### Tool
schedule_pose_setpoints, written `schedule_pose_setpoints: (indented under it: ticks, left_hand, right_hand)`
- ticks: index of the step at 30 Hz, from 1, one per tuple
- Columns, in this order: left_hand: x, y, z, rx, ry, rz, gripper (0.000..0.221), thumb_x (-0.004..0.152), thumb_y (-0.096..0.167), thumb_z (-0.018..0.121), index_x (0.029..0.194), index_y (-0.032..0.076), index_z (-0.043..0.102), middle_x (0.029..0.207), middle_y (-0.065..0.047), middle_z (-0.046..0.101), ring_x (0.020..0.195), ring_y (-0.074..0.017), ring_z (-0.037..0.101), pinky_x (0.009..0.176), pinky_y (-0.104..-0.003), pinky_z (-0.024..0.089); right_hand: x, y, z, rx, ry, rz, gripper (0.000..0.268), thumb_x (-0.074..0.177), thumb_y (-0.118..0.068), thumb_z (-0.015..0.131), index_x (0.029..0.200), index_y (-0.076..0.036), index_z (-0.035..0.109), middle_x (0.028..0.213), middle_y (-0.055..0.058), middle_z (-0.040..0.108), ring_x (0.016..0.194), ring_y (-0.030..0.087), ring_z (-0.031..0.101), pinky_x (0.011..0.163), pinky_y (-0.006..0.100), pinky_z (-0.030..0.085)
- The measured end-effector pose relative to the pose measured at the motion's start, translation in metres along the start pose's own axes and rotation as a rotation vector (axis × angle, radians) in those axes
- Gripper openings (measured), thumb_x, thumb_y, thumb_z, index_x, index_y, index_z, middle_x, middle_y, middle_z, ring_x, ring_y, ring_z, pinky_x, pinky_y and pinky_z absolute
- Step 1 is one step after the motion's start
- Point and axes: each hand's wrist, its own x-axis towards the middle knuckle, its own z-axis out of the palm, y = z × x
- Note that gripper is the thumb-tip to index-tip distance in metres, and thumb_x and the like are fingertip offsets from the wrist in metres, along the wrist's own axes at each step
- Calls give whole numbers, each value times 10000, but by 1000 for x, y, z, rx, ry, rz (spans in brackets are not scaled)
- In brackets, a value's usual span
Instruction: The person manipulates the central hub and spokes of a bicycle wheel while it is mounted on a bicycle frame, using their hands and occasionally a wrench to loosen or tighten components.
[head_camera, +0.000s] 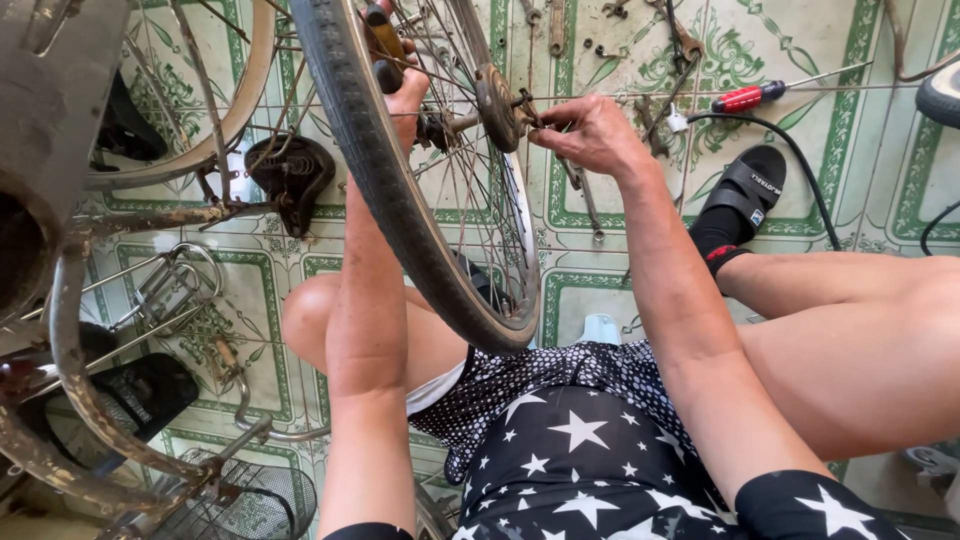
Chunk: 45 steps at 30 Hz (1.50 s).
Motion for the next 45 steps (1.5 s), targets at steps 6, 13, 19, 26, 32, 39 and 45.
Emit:
schedule_pose_setpoints:
  ticks: [6, 13, 19, 26, 32, 39, 45]
  left_hand:
    - [0, -3, 3, -5, 33, -62, 316, 897, -12, 711, 1201, 45, 644, 1082, -86, 716, 971, -191, 702, 897, -400, 644]
    - [0, -25, 2, 164, 63, -31, 213, 873, 31, 765, 1056, 76, 666, 963, -34, 696, 803, -146, 675, 737, -355, 634]
    - [2, -22, 3, 156, 68, 11, 218, 876, 28, 759, 1069, 72, 667, 980, -41, 704, 828, -154, 685, 759, -359, 640]
    - [-4, -11, 3, 127, 62, 19, 225, 879, 24, 751, 1084, 66, 669, 1001, -49, 713, 857, -163, 697, 785, -363, 648]
    - [-4, -11, 4, 120, 60, 15, 232, 881, 21, 745, 1096, 62, 670, 1018, -56, 720, 882, -171, 707, 807, -367, 655]
    - [2, -12, 3, 118, 65, 29, 240, 884, 17, 737, 1111, 57, 671, 1039, -64, 729, 911, -180, 718, 832, -372, 663]
    - [5, -10, 3, 91, 64, 36, 246, 882, 12, 727, 1118, 52, 672, 1051, -70, 737, 933, -189, 728, 853, -375, 670]
  right_hand:
    - [-7, -11, -3, 5, -18, -13, 279, 926, -311, 771, 1152, -150, 793, 864, 38, 788, 657, 105, 694, 595, 291, 564]
    - [-30, -56, -7, 276, -121, 168, 277, 909, -261, 773, 951, 13, 769, 727, 60, 726, 575, 104, 699, 515, 267, 568]
    - [-33, -66, -6, 382, -116, 184, 302, 911, -257, 778, 880, 40, 738, 687, 49, 676, 553, 134, 681, 498, 285, 565]
    - [-31, -24, -12, 86, -146, 128, 255, 893, -251, 777, 976, -10, 770, 771, 86, 757, 632, 118, 726, 577, 287, 585]
    - [-19, 10, -9, -6, 44, -37, 267, 899, -271, 815, 1082, -78, 796, 873, 70, 779, 699, 109, 711, 645, 288, 569]
    - [-18, -3, -4, 134, 18, -41, 296, 918, -272, 799, 1128, -64, 792, 859, 69, 782, 660, 102, 680, 584, 274, 554]
    - [-19, -16, -4, 169, 1, 48, 300, 912, -282, 796, 1130, -75, 791, 787, 56, 757, 614, 77, 672, 547, 252, 541]
